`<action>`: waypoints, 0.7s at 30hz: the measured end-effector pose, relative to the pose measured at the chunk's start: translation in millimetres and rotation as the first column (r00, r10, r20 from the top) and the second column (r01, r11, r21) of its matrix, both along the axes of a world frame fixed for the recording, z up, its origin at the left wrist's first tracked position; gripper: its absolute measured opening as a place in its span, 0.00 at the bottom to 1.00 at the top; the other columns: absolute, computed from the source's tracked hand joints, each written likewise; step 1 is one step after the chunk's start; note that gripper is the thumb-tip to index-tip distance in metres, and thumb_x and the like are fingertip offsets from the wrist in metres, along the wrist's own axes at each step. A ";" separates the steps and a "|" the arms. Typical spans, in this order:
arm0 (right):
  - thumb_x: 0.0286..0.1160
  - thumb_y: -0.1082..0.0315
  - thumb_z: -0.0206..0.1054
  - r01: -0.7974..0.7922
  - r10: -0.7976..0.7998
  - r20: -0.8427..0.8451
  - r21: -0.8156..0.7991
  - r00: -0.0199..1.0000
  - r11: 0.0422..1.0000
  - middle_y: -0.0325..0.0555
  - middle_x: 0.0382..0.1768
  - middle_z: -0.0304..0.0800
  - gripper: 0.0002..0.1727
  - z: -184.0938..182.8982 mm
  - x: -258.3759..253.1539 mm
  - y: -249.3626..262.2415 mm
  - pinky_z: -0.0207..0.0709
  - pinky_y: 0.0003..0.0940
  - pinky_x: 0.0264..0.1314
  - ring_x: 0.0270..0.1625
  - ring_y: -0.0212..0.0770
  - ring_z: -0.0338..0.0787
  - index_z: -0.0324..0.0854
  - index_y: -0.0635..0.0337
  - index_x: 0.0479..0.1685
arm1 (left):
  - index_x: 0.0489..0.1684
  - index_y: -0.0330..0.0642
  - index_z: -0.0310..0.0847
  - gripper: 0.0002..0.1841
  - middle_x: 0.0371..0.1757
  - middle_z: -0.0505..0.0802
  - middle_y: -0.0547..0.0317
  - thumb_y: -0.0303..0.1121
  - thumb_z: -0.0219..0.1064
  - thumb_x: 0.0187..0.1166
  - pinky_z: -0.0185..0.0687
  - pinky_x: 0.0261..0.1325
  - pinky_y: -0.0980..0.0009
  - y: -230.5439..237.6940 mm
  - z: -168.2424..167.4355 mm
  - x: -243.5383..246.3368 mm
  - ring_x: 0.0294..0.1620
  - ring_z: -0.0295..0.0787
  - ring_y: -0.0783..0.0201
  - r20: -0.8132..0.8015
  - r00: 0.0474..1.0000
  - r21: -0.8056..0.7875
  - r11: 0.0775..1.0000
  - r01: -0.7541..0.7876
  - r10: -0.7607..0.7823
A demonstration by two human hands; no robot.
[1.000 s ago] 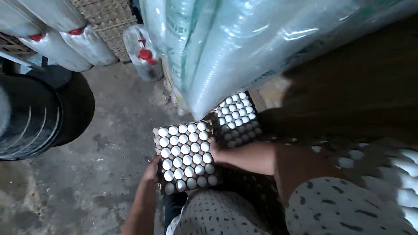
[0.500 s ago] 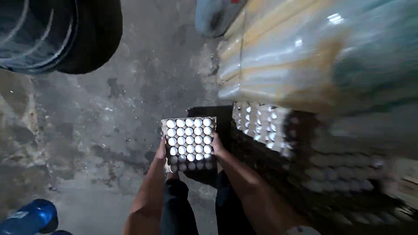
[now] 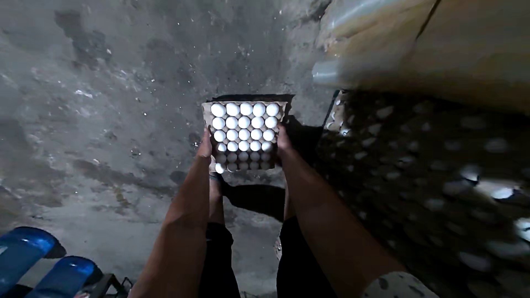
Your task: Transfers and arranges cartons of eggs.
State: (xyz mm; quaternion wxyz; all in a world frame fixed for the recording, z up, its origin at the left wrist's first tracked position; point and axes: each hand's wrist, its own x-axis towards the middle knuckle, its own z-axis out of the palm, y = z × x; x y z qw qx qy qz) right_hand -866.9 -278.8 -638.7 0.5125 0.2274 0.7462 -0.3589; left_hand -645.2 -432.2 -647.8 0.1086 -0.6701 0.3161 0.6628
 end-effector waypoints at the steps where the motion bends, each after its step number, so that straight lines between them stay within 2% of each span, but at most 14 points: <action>1: 0.91 0.41 0.43 0.031 -0.031 0.000 -0.023 1.000 0.999 0.50 0.72 0.83 0.32 -5.9 -2.1 2.5 0.77 0.49 0.74 0.73 0.43 0.82 0.73 0.52 0.80 | 0.85 0.46 0.69 0.49 0.76 0.84 0.42 0.74 0.25 0.83 0.73 0.78 0.44 -0.5 -4.6 -2.6 0.77 0.79 0.49 0.009 1.000 -0.015 1.000 0.011 -0.011; 4: 0.92 0.46 0.46 0.098 -0.100 -0.029 -0.069 0.995 0.993 0.47 0.64 0.86 0.28 -12.0 -2.6 10.2 0.80 0.43 0.67 0.64 0.39 0.85 0.77 0.55 0.73 | 0.87 0.43 0.65 0.49 0.82 0.78 0.42 0.74 0.28 0.84 0.68 0.83 0.44 0.5 -9.6 -0.5 0.83 0.72 0.49 0.015 0.999 -0.066 0.997 0.036 -0.035; 6: 0.95 0.53 0.42 -0.092 0.093 -0.104 0.013 0.990 0.996 0.51 0.72 0.82 0.27 1.6 -1.3 11.4 0.74 0.43 0.77 0.74 0.41 0.80 0.74 0.60 0.77 | 0.94 0.46 0.54 0.42 0.92 0.65 0.46 0.67 0.32 0.89 0.57 0.91 0.46 0.6 8.0 -0.1 0.92 0.59 0.51 0.040 0.995 -0.140 0.986 0.094 -0.089; 7: 0.97 0.60 0.41 -0.269 0.279 -0.132 0.087 0.951 0.959 0.61 0.79 0.76 0.26 10.7 -2.4 11.6 0.65 0.49 0.85 0.83 0.51 0.74 0.71 0.67 0.80 | 0.96 0.45 0.49 0.39 0.94 0.60 0.44 0.62 0.34 0.92 0.51 0.93 0.46 0.9 23.1 -2.2 0.94 0.55 0.49 0.076 0.990 -0.186 0.974 0.128 -0.115; 8: 0.96 0.64 0.44 -0.410 0.432 -0.127 0.167 0.893 0.897 0.68 0.78 0.75 0.25 22.8 -2.4 11.2 0.62 0.57 0.86 0.83 0.60 0.73 0.72 0.72 0.78 | 0.95 0.42 0.50 0.37 0.93 0.62 0.41 0.58 0.38 0.94 0.53 0.92 0.45 2.5 40.4 -5.2 0.93 0.57 0.46 0.146 0.980 -0.226 0.960 0.167 -0.136; 10: 0.92 0.59 0.54 -0.409 0.432 -0.081 0.202 0.898 0.890 0.71 0.68 0.82 0.24 58.0 0.8 9.5 0.68 0.63 0.78 0.74 0.64 0.80 0.79 0.72 0.69 | 0.90 0.38 0.60 0.34 0.85 0.73 0.34 0.54 0.44 0.95 0.63 0.86 0.42 8.1 73.2 -8.1 0.85 0.69 0.39 0.289 0.940 -0.252 0.932 0.260 -0.184; 12: 0.88 0.62 0.61 -0.380 0.389 -0.090 0.100 0.917 0.920 0.67 0.67 0.85 0.21 119.4 1.8 4.8 0.73 0.55 0.78 0.72 0.58 0.83 0.81 0.69 0.69 | 0.85 0.35 0.67 0.31 0.82 0.76 0.31 0.51 0.45 0.95 0.63 0.85 0.42 15.2 111.7 -10.0 0.84 0.71 0.37 0.349 0.905 -0.225 0.916 0.332 -0.243; 13: 0.86 0.65 0.64 -0.383 0.383 -0.194 0.039 0.903 0.923 0.64 0.65 0.87 0.19 152.8 4.0 7.2 0.75 0.48 0.77 0.70 0.53 0.85 0.82 0.70 0.67 | 0.85 0.34 0.68 0.31 0.82 0.75 0.30 0.50 0.45 0.95 0.61 0.87 0.42 20.3 137.2 -14.1 0.85 0.69 0.36 0.352 0.893 -0.200 0.910 0.362 -0.278; 14: 0.81 0.69 0.65 -0.411 0.377 -0.383 -0.005 0.843 0.912 0.62 0.63 0.89 0.18 184.6 6.5 13.9 0.76 0.43 0.77 0.69 0.50 0.87 0.85 0.71 0.63 | 0.84 0.34 0.69 0.31 0.82 0.76 0.30 0.50 0.44 0.96 0.60 0.86 0.41 27.7 163.1 -19.9 0.85 0.68 0.36 0.350 0.882 -0.177 0.903 0.393 -0.315; 15: 0.74 0.73 0.66 -0.433 0.326 -0.624 -0.022 0.710 0.901 0.60 0.58 0.93 0.15 211.8 7.7 22.8 0.79 0.43 0.76 0.66 0.50 0.90 0.89 0.71 0.55 | 0.83 0.34 0.70 0.31 0.81 0.77 0.30 0.51 0.43 0.96 0.61 0.85 0.40 36.5 186.4 -26.1 0.84 0.70 0.35 0.348 0.860 -0.147 0.885 0.442 -0.373; 16: 0.68 0.75 0.64 -0.430 0.242 -0.806 -0.018 0.540 0.902 0.59 0.55 0.95 0.15 236.9 4.1 31.2 0.79 0.47 0.76 0.66 0.54 0.90 0.92 0.70 0.48 | 0.82 0.37 0.72 0.32 0.79 0.79 0.31 0.53 0.42 0.95 0.63 0.83 0.37 45.9 205.5 -31.0 0.82 0.72 0.35 0.350 0.817 -0.112 0.846 0.522 -0.458; 18: 0.65 0.74 0.61 -0.335 0.134 -0.939 0.022 0.316 0.942 0.58 0.55 0.94 0.15 294.1 -14.2 51.0 0.74 0.54 0.78 0.67 0.58 0.88 0.92 0.68 0.45 | 0.79 0.41 0.77 0.32 0.76 0.82 0.33 0.56 0.43 0.94 0.64 0.81 0.35 68.5 242.8 -41.5 0.80 0.74 0.35 0.312 0.754 -0.095 0.771 0.630 -0.578; 19: 0.66 0.73 0.61 -0.242 0.114 -0.963 0.053 0.244 0.969 0.59 0.54 0.94 0.14 325.1 -27.6 61.7 0.74 0.55 0.77 0.66 0.58 0.88 0.91 0.67 0.44 | 0.79 0.41 0.77 0.32 0.78 0.81 0.34 0.56 0.44 0.94 0.63 0.83 0.35 79.3 266.1 -49.8 0.82 0.73 0.36 0.250 0.753 -0.097 0.758 0.645 -0.608; 21: 0.68 0.71 0.63 0.039 0.103 -0.980 0.111 0.170 0.993 0.66 0.55 0.90 0.15 384.9 -63.4 81.7 0.69 0.59 0.78 0.66 0.64 0.84 0.90 0.69 0.46 | 0.77 0.36 0.77 0.29 0.74 0.83 0.34 0.51 0.48 0.94 0.68 0.79 0.39 94.9 320.7 -78.2 0.77 0.78 0.38 0.118 0.745 -0.118 0.735 0.667 -0.657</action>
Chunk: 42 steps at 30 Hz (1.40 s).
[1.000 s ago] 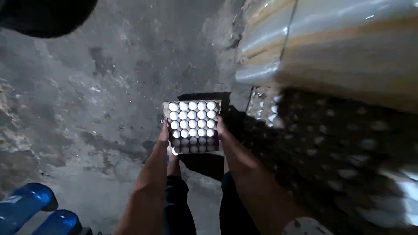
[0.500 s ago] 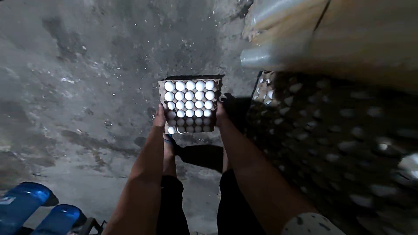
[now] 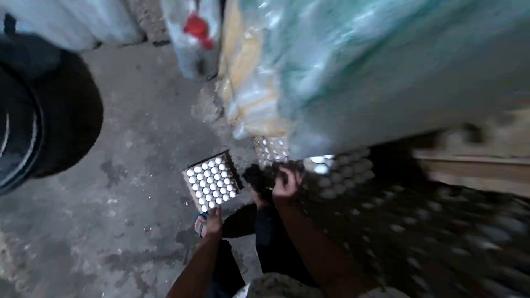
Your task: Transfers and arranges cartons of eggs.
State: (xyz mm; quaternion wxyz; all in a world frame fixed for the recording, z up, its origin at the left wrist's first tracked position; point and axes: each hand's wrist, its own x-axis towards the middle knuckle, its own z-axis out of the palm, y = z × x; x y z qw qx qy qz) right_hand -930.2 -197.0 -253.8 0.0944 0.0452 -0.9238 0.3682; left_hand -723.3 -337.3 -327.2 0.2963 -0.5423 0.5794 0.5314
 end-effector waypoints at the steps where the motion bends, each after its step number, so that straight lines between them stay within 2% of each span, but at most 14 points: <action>1: 0.70 0.70 0.64 0.157 -0.157 -0.003 0.007 0.988 0.988 0.71 0.60 0.86 0.17 24.0 -21.9 12.3 0.62 0.63 0.82 0.70 0.70 0.79 0.88 0.73 0.51 | 0.77 0.35 0.77 0.28 0.74 0.84 0.34 0.49 0.49 0.95 0.70 0.79 0.40 6.2 26.7 -16.1 0.76 0.79 0.39 -0.053 0.998 0.041 0.998 0.041 -0.039; 4: 0.82 0.61 0.64 0.588 -0.589 0.093 0.042 0.803 0.808 0.70 0.73 0.79 0.25 73.3 -101.9 48.5 0.61 0.56 0.87 0.80 0.65 0.74 0.79 0.70 0.72 | 0.77 0.33 0.75 0.26 0.73 0.84 0.33 0.45 0.53 0.94 0.75 0.73 0.42 29.1 69.2 -63.0 0.72 0.82 0.40 -0.182 0.982 0.172 0.985 -0.008 0.039; 6: 0.85 0.51 0.60 0.685 -0.724 0.151 0.240 0.673 0.687 0.64 0.75 0.80 0.30 82.2 -156.1 75.4 0.66 0.57 0.85 0.81 0.61 0.76 0.77 0.64 0.77 | 0.80 0.33 0.71 0.26 0.73 0.83 0.35 0.44 0.53 0.93 0.77 0.72 0.45 44.2 86.9 -96.4 0.71 0.82 0.43 -0.250 0.963 0.255 0.966 -0.037 0.103; 8: 0.90 0.51 0.53 0.535 -0.676 0.282 0.440 0.681 0.721 0.66 0.80 0.74 0.31 88.4 -197.4 103.7 0.62 0.62 0.85 0.84 0.63 0.71 0.71 0.64 0.82 | 0.80 0.32 0.70 0.26 0.71 0.85 0.36 0.43 0.52 0.94 0.78 0.70 0.50 60.8 95.2 -131.3 0.68 0.84 0.47 -0.315 0.937 0.315 0.948 -0.045 0.150; 13: 0.97 0.54 0.36 0.059 -0.204 0.402 0.344 0.892 0.937 0.62 0.88 0.63 0.31 73.4 -263.6 182.9 0.52 0.57 0.93 0.91 0.58 0.62 0.58 0.62 0.91 | 0.78 0.31 0.71 0.25 0.69 0.87 0.40 0.43 0.48 0.95 0.80 0.69 0.57 116.4 95.0 -204.8 0.66 0.86 0.53 -0.388 0.868 0.454 0.884 -0.114 0.311; 16: 0.97 0.49 0.32 -0.128 -0.154 0.568 0.425 0.808 0.896 0.66 0.86 0.65 0.34 66.6 -284.9 205.2 0.54 0.67 0.89 0.89 0.65 0.65 0.53 0.57 0.94 | 0.86 0.34 0.64 0.29 0.80 0.79 0.42 0.46 0.45 0.96 0.72 0.80 0.55 151.2 84.0 -230.7 0.79 0.77 0.53 -0.373 0.849 0.530 0.837 -0.136 0.374; 20: 0.96 0.44 0.32 -0.063 -0.163 0.662 0.304 0.731 0.951 0.68 0.88 0.62 0.38 38.2 -295.4 227.4 0.47 0.62 0.93 0.91 0.64 0.60 0.54 0.63 0.93 | 0.86 0.31 0.61 0.28 0.81 0.76 0.34 0.44 0.42 0.97 0.71 0.81 0.52 181.4 84.3 -249.9 0.81 0.74 0.49 -0.392 0.832 0.467 0.864 -0.188 0.393; 23: 0.98 0.54 0.32 -0.089 -0.180 0.831 0.264 0.527 0.960 0.60 0.94 0.49 0.33 115.9 -296.5 183.3 0.40 0.52 0.95 0.96 0.54 0.49 0.43 0.63 0.95 | 0.83 0.32 0.66 0.27 0.82 0.74 0.31 0.43 0.51 0.94 0.61 0.87 0.48 187.7 86.5 -257.8 0.85 0.67 0.42 -0.399 0.882 0.264 0.952 -0.152 0.251; 26: 0.98 0.60 0.33 -0.041 -0.133 0.818 0.188 0.560 0.981 0.63 0.93 0.49 0.31 156.9 -280.6 158.9 0.38 0.49 0.96 0.96 0.53 0.49 0.45 0.67 0.94 | 0.85 0.29 0.62 0.31 0.83 0.71 0.28 0.44 0.57 0.91 0.60 0.88 0.48 194.7 77.9 -260.9 0.86 0.65 0.41 -0.386 0.886 0.215 0.959 -0.184 0.256; 30: 0.98 0.58 0.32 0.059 -0.119 0.836 0.103 0.536 0.993 0.60 0.91 0.56 0.31 149.5 -280.7 165.3 0.44 0.43 0.95 0.93 0.47 0.57 0.51 0.64 0.93 | 0.82 0.29 0.65 0.26 0.78 0.78 0.34 0.40 0.45 0.97 0.70 0.80 0.54 190.1 92.5 -275.2 0.78 0.75 0.49 -0.300 0.867 0.329 0.896 -0.298 0.398; 33: 0.98 0.65 0.37 0.030 -0.196 0.864 0.206 0.464 0.978 0.61 0.70 0.78 0.24 144.2 -285.3 164.4 0.70 0.39 0.75 0.70 0.45 0.79 0.70 0.70 0.76 | 0.75 0.32 0.73 0.26 0.67 0.85 0.38 0.45 0.41 0.97 0.76 0.70 0.57 189.1 99.0 -283.6 0.66 0.82 0.53 -0.227 0.883 0.301 0.892 -0.337 0.411; 37: 0.92 0.69 0.53 0.086 -0.338 0.831 0.335 0.442 0.938 0.66 0.74 0.77 0.22 147.9 -280.5 163.0 0.70 0.45 0.77 0.72 0.51 0.80 0.70 0.73 0.77 | 0.83 0.30 0.65 0.26 0.80 0.76 0.32 0.40 0.43 0.97 0.66 0.84 0.51 200.9 95.3 -289.8 0.82 0.72 0.46 -0.334 0.875 0.259 0.927 -0.272 0.350; 40: 0.91 0.70 0.55 0.090 -0.279 0.803 0.274 0.527 0.958 0.60 0.75 0.77 0.22 156.8 -273.5 165.4 0.70 0.37 0.79 0.75 0.44 0.79 0.69 0.70 0.78 | 0.82 0.31 0.66 0.26 0.77 0.80 0.33 0.41 0.47 0.96 0.72 0.80 0.53 204.5 104.1 -291.2 0.77 0.77 0.48 -0.340 0.850 0.268 0.908 -0.323 0.402; 42: 0.92 0.73 0.50 0.034 -0.213 0.847 0.225 0.486 0.974 0.60 0.68 0.79 0.18 161.6 -274.1 162.4 0.72 0.33 0.73 0.66 0.41 0.80 0.71 0.74 0.73 | 0.80 0.31 0.68 0.26 0.69 0.84 0.34 0.44 0.48 0.95 0.78 0.74 0.54 206.7 108.5 -287.3 0.69 0.83 0.51 -0.321 0.827 0.322 0.874 -0.364 0.462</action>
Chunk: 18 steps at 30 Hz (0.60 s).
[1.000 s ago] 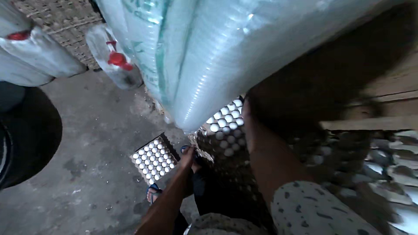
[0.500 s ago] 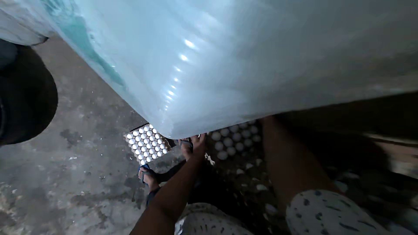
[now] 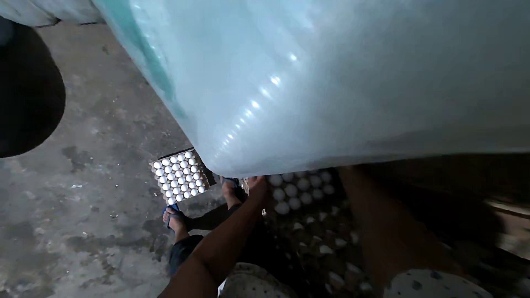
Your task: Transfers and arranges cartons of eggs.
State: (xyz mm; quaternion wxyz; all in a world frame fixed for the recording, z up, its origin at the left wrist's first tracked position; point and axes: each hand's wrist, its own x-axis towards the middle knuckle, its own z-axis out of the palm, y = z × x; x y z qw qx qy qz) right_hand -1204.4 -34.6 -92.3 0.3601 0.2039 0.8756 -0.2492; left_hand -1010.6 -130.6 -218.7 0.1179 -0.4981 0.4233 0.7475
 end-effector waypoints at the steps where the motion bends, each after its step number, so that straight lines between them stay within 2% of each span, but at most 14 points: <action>1: 0.92 0.74 0.48 0.002 -0.001 0.023 -0.024 1.000 1.000 0.59 0.62 0.80 0.17 1.5 0.1 -1.9 0.73 0.32 0.67 0.59 0.39 0.81 0.72 0.75 0.69 | 0.79 0.31 0.69 0.27 0.67 0.85 0.35 0.45 0.49 0.95 0.80 0.71 0.54 0.1 3.7 1.2 0.66 0.85 0.51 0.007 1.000 0.024 1.000 -0.004 0.004; 2: 0.93 0.75 0.44 0.019 -0.017 0.038 -0.056 0.999 0.998 0.59 0.60 0.81 0.17 4.2 0.5 -3.1 0.73 0.32 0.67 0.58 0.39 0.81 0.72 0.76 0.69 | 0.79 0.32 0.69 0.27 0.66 0.85 0.34 0.46 0.49 0.95 0.80 0.70 0.54 0.0 8.3 2.7 0.65 0.84 0.50 0.017 1.000 0.042 0.999 -0.002 0.001; 5: 0.95 0.72 0.39 0.039 -0.037 0.025 -0.095 0.999 0.995 0.56 0.62 0.81 0.20 0.7 3.9 6.4 0.73 0.30 0.70 0.60 0.36 0.81 0.70 0.73 0.71 | 0.85 0.33 0.63 0.30 0.72 0.82 0.33 0.48 0.49 0.94 0.77 0.76 0.50 3.4 14.3 14.4 0.72 0.81 0.47 0.016 0.999 0.031 0.999 0.031 -0.031; 8: 0.96 0.64 0.41 -0.108 0.088 -0.142 -0.137 0.986 0.985 0.56 0.66 0.81 0.23 -49.1 13.2 57.1 0.74 0.34 0.71 0.64 0.36 0.81 0.70 0.70 0.75 | 0.84 0.32 0.64 0.29 0.70 0.84 0.33 0.46 0.50 0.94 0.77 0.75 0.51 2.0 29.7 26.7 0.70 0.83 0.48 0.021 0.999 -0.049 0.998 0.027 -0.026; 9: 0.96 0.61 0.40 -0.146 0.120 -0.165 -0.153 0.979 0.978 0.59 0.70 0.80 0.25 -61.1 13.1 66.5 0.73 0.40 0.76 0.70 0.41 0.80 0.69 0.69 0.78 | 0.83 0.32 0.65 0.28 0.70 0.84 0.33 0.46 0.51 0.94 0.77 0.75 0.51 0.0 34.3 30.7 0.70 0.82 0.47 0.035 0.999 -0.073 0.997 0.020 -0.017; 10: 0.96 0.61 0.40 -0.191 0.162 -0.180 -0.157 0.970 0.969 0.59 0.72 0.79 0.25 -67.5 13.3 67.9 0.72 0.42 0.78 0.73 0.43 0.80 0.69 0.68 0.78 | 0.85 0.32 0.64 0.29 0.73 0.81 0.31 0.45 0.51 0.94 0.74 0.78 0.51 -4.8 40.6 34.5 0.74 0.79 0.46 0.051 0.999 -0.076 0.997 0.008 -0.005; 12: 0.95 0.66 0.40 -0.317 0.293 -0.187 -0.116 0.938 0.941 0.64 0.73 0.77 0.24 -67.8 15.3 59.1 0.69 0.46 0.82 0.77 0.49 0.78 0.68 0.72 0.78 | 0.87 0.29 0.61 0.30 0.82 0.73 0.28 0.43 0.53 0.93 0.64 0.85 0.50 -16.3 50.6 41.5 0.84 0.69 0.43 0.057 0.997 -0.104 0.994 -0.040 0.047; 13: 0.95 0.71 0.40 -0.382 0.362 -0.166 -0.106 0.917 0.918 0.71 0.77 0.73 0.24 -66.3 15.9 55.1 0.63 0.52 0.86 0.82 0.56 0.74 0.65 0.77 0.80 | 0.88 0.28 0.57 0.32 0.86 0.68 0.28 0.43 0.52 0.93 0.58 0.89 0.52 -20.0 47.5 47.3 0.89 0.62 0.43 0.024 0.997 -0.119 0.991 -0.064 0.067; 15: 0.95 0.66 0.34 -0.385 0.358 -0.172 -0.161 0.918 0.909 0.67 0.81 0.70 0.27 -66.9 26.9 43.9 0.60 0.48 0.89 0.85 0.52 0.70 0.61 0.72 0.85 | 0.92 0.34 0.53 0.34 0.88 0.67 0.33 0.48 0.50 0.93 0.61 0.88 0.52 -28.1 36.2 59.6 0.89 0.63 0.47 0.033 0.997 -0.132 0.989 -0.068 0.072; 17: 0.96 0.57 0.29 -0.313 0.277 -0.176 -0.229 0.945 0.922 0.61 0.78 0.74 0.32 -66.3 44.4 29.9 0.66 0.44 0.85 0.81 0.46 0.74 0.64 0.67 0.84 | 0.90 0.42 0.60 0.34 0.85 0.73 0.38 0.55 0.52 0.91 0.69 0.82 0.46 -40.9 29.7 72.6 0.84 0.70 0.46 0.110 0.990 -0.114 0.990 -0.081 0.094; 18: 0.95 0.55 0.27 -0.304 0.268 -0.167 -0.249 0.949 0.920 0.61 0.77 0.75 0.33 -65.9 52.0 24.8 0.67 0.44 0.85 0.81 0.46 0.75 0.65 0.67 0.83 | 0.90 0.43 0.61 0.35 0.87 0.69 0.38 0.56 0.53 0.90 0.67 0.83 0.43 -48.3 26.2 81.2 0.86 0.67 0.44 0.111 0.988 -0.091 0.991 -0.094 0.104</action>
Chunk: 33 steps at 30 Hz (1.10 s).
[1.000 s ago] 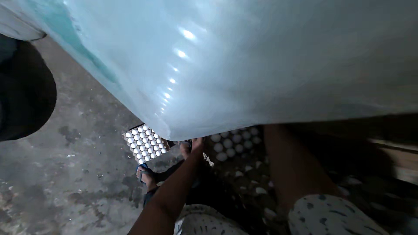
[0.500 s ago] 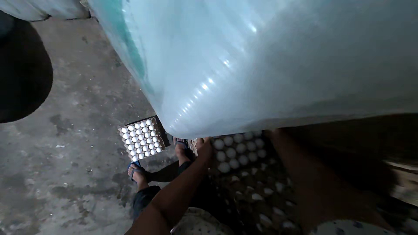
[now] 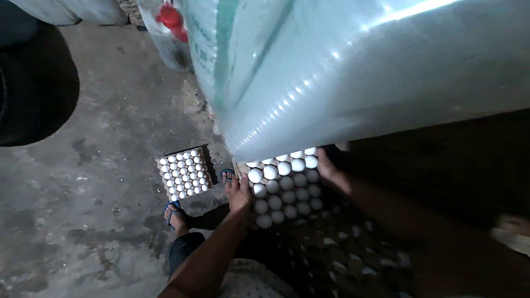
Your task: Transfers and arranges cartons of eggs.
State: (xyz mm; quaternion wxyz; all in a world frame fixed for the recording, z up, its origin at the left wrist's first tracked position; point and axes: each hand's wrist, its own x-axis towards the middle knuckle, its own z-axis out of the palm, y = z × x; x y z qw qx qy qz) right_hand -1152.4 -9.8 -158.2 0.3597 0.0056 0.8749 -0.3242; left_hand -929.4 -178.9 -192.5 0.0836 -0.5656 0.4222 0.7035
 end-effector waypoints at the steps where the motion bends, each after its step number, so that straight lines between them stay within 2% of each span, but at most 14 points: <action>1: 0.95 0.54 0.27 0.010 -0.010 0.026 -0.008 1.000 1.000 0.61 0.77 0.76 0.33 0.7 8.0 -4.8 0.68 0.45 0.84 0.80 0.46 0.76 0.65 0.66 0.83 | 0.89 0.43 0.61 0.34 0.87 0.69 0.38 0.55 0.53 0.90 0.69 0.81 0.44 -7.5 -0.3 7.8 0.84 0.68 0.45 -0.022 1.000 0.004 1.000 -0.011 0.011; 2: 0.95 0.52 0.27 0.045 -0.045 0.057 -0.004 0.997 0.999 0.59 0.75 0.78 0.33 0.9 16.2 -10.8 0.71 0.47 0.81 0.77 0.46 0.78 0.66 0.64 0.82 | 0.88 0.41 0.61 0.32 0.85 0.71 0.38 0.53 0.52 0.92 0.75 0.77 0.49 -15.6 2.5 14.4 0.80 0.74 0.48 -0.054 0.998 0.008 0.999 -0.032 0.032; 3: 0.94 0.50 0.28 0.095 -0.095 0.095 0.004 0.991 0.996 0.57 0.72 0.80 0.34 0.2 24.2 -18.1 0.75 0.47 0.76 0.74 0.46 0.81 0.68 0.60 0.80 | 0.92 0.41 0.52 0.34 0.88 0.68 0.38 0.52 0.49 0.93 0.77 0.76 0.53 -25.1 6.7 22.4 0.80 0.75 0.51 -0.087 0.995 0.051 0.998 -0.038 0.042; 4: 0.94 0.49 0.29 0.142 -0.142 0.139 0.006 0.980 0.990 0.56 0.69 0.82 0.33 -1.4 32.1 -25.9 0.78 0.49 0.72 0.71 0.47 0.83 0.70 0.59 0.78 | 0.94 0.42 0.47 0.35 0.85 0.71 0.38 0.52 0.48 0.94 0.82 0.66 0.58 -32.6 11.1 29.7 0.71 0.81 0.54 -0.094 0.993 0.071 0.995 -0.063 0.070; 7: 0.91 0.39 0.31 0.277 -0.287 0.285 0.074 0.915 0.958 0.56 0.65 0.84 0.36 4.4 57.7 -59.1 0.81 0.52 0.65 0.66 0.49 0.85 0.71 0.53 0.77 | 0.89 0.44 0.55 0.32 0.71 0.82 0.41 0.55 0.46 0.93 0.86 0.60 0.56 -51.0 13.9 56.4 0.62 0.86 0.55 -0.065 0.985 0.145 0.978 -0.149 0.160; 10: 0.89 0.34 0.32 0.252 -0.292 0.344 0.156 0.893 0.955 0.58 0.71 0.79 0.39 11.4 82.8 -93.1 0.76 0.59 0.67 0.72 0.55 0.80 0.69 0.51 0.80 | 0.94 0.48 0.47 0.36 0.83 0.74 0.41 0.57 0.46 0.93 0.80 0.71 0.49 -70.3 8.3 89.1 0.75 0.79 0.49 -0.023 0.981 0.197 0.962 -0.186 0.195; 14: 0.85 0.28 0.31 0.226 -0.301 0.387 0.229 0.872 0.947 0.60 0.80 0.71 0.44 4.0 123.5 -127.5 0.71 0.68 0.72 0.79 0.59 0.74 0.63 0.51 0.85 | 0.95 0.50 0.48 0.36 0.86 0.72 0.44 0.58 0.46 0.92 0.78 0.74 0.49 -96.2 1.7 137.8 0.79 0.77 0.51 0.024 0.974 0.185 0.956 -0.227 0.227; 18: 0.87 0.31 0.32 0.173 -0.237 0.351 0.205 0.906 0.963 0.58 0.79 0.73 0.41 -11.0 181.4 -171.6 0.72 0.67 0.71 0.79 0.57 0.75 0.64 0.50 0.85 | 0.95 0.49 0.47 0.36 0.88 0.70 0.45 0.58 0.46 0.92 0.75 0.77 0.50 -125.9 -23.3 203.2 0.82 0.74 0.52 0.027 0.962 0.207 0.940 -0.271 0.271; 20: 0.89 0.34 0.31 0.092 -0.158 0.343 0.199 0.926 0.976 0.58 0.82 0.70 0.40 -28.9 217.5 -194.6 0.69 0.67 0.76 0.83 0.57 0.71 0.61 0.51 0.88 | 0.96 0.49 0.46 0.36 0.89 0.69 0.47 0.57 0.45 0.92 0.74 0.79 0.51 -141.7 -44.0 248.3 0.83 0.72 0.53 0.013 0.951 0.232 0.925 -0.302 0.308; 23: 0.91 0.35 0.33 0.037 -0.104 0.359 0.188 0.928 0.982 0.58 0.81 0.71 0.40 -66.9 282.6 -243.1 0.71 0.65 0.75 0.81 0.55 0.73 0.63 0.53 0.87 | 0.94 0.48 0.49 0.35 0.84 0.75 0.45 0.57 0.44 0.93 0.78 0.75 0.51 -172.9 -86.2 321.4 0.78 0.78 0.53 0.023 0.928 0.219 0.903 -0.368 0.373; 25: 0.91 0.35 0.36 0.003 -0.073 0.387 0.178 0.919 0.984 0.59 0.80 0.72 0.40 -106.4 329.8 -276.4 0.71 0.64 0.76 0.81 0.55 0.74 0.65 0.56 0.85 | 0.94 0.45 0.52 0.35 0.86 0.73 0.46 0.56 0.46 0.92 0.73 0.80 0.50 -194.2 -126.3 376.8 0.82 0.74 0.53 0.044 0.912 0.184 0.894 -0.409 0.408; 28: 0.92 0.39 0.38 -0.044 -0.022 0.435 0.141 0.900 0.989 0.58 0.80 0.73 0.37 -189.0 401.0 -317.5 0.73 0.60 0.76 0.80 0.53 0.75 0.65 0.55 0.85 | 0.93 0.47 0.55 0.35 0.85 0.76 0.48 0.57 0.45 0.92 0.76 0.79 0.50 -229.3 -190.7 453.6 0.81 0.76 0.54 0.101 0.897 0.116 0.890 -0.441 0.431; 30: 0.93 0.42 0.38 -0.056 0.006 0.484 0.088 0.875 0.995 0.59 0.81 0.71 0.35 -243.7 448.3 -346.1 0.71 0.59 0.77 0.81 0.53 0.74 0.62 0.55 0.87 | 0.94 0.47 0.52 0.34 0.83 0.77 0.45 0.56 0.40 0.94 0.77 0.77 0.50 -259.5 -227.3 495.1 0.79 0.78 0.53 0.149 0.892 0.088 0.893 -0.442 0.427; 33: 0.92 0.41 0.42 -0.053 0.006 0.518 0.075 0.855 0.996 0.62 0.78 0.74 0.35 -326.0 511.3 -378.6 0.73 0.62 0.74 0.78 0.57 0.76 0.65 0.57 0.85 | 0.93 0.50 0.55 0.34 0.78 0.81 0.41 0.58 0.40 0.93 0.78 0.72 0.46 -294.2 -292.3 549.0 0.74 0.81 0.47 0.256 0.872 -0.001 0.903 -0.431 0.416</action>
